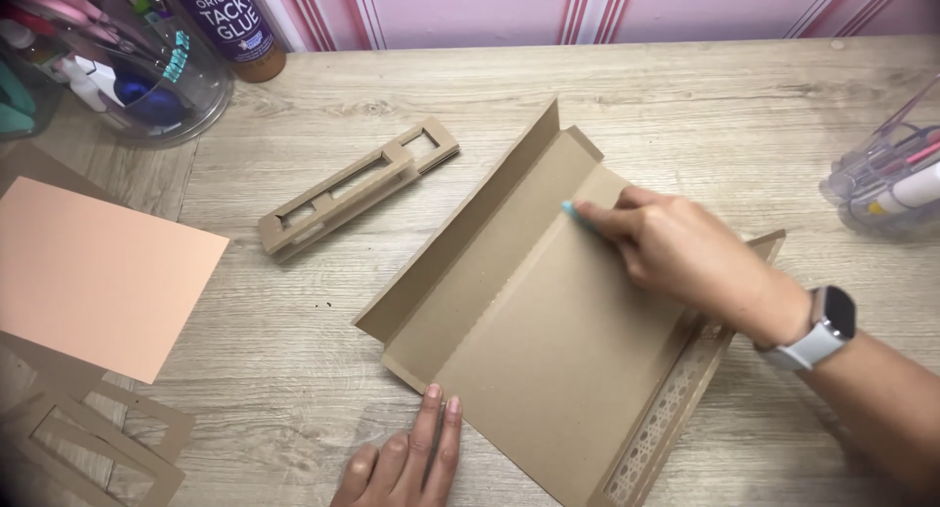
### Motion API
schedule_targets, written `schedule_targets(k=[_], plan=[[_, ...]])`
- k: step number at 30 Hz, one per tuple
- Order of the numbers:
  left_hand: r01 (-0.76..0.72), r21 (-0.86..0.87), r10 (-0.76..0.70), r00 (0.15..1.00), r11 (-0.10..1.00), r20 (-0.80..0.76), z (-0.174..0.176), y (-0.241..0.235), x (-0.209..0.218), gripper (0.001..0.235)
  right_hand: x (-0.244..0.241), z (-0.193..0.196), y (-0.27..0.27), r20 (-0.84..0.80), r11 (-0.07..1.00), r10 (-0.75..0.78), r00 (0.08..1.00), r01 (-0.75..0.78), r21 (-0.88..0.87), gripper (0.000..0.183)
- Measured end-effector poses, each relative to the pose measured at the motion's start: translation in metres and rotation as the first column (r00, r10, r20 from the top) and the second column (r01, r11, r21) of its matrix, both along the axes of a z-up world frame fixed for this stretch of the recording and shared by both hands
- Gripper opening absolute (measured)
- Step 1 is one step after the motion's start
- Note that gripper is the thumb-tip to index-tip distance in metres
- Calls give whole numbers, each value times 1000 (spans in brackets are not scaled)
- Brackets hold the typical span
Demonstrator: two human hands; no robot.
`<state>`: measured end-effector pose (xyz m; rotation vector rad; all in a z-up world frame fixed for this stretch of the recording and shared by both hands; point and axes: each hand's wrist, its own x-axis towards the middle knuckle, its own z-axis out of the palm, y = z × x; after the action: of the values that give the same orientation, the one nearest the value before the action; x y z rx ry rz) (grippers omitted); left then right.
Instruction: Assembling a cardboard structure by folding precut pieces and applying glue.
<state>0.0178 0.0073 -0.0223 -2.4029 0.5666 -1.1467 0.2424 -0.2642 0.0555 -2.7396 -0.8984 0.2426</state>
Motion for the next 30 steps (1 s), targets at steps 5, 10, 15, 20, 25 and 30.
schedule_targets(k=[5,10,15,20,25,30], plan=[[10,5,-10,1000,1000,3,-1,1,1,38,21,-6,-16,84,999,-47,995,48,-11,49],[-8,-16,8,1000,1000,9,-4,0,0,36,33,-17,-27,180,997,-58,982,65,-30,51],[-20,-27,20,999,999,-26,0,-2,-3,40,31,-16,-26,176,997,-77,981,80,-9,53],[-32,-85,29,999,996,-39,4,-6,-5,39,31,-16,-25,206,995,-85,975,93,-32,49],[-25,-110,23,1000,994,-15,2,-6,-3,36,34,-15,-25,169,993,-111,979,118,-31,51],[-50,-115,46,998,992,-38,7,-3,-8,37,34,14,-27,-10,949,-313,950,313,47,50]])
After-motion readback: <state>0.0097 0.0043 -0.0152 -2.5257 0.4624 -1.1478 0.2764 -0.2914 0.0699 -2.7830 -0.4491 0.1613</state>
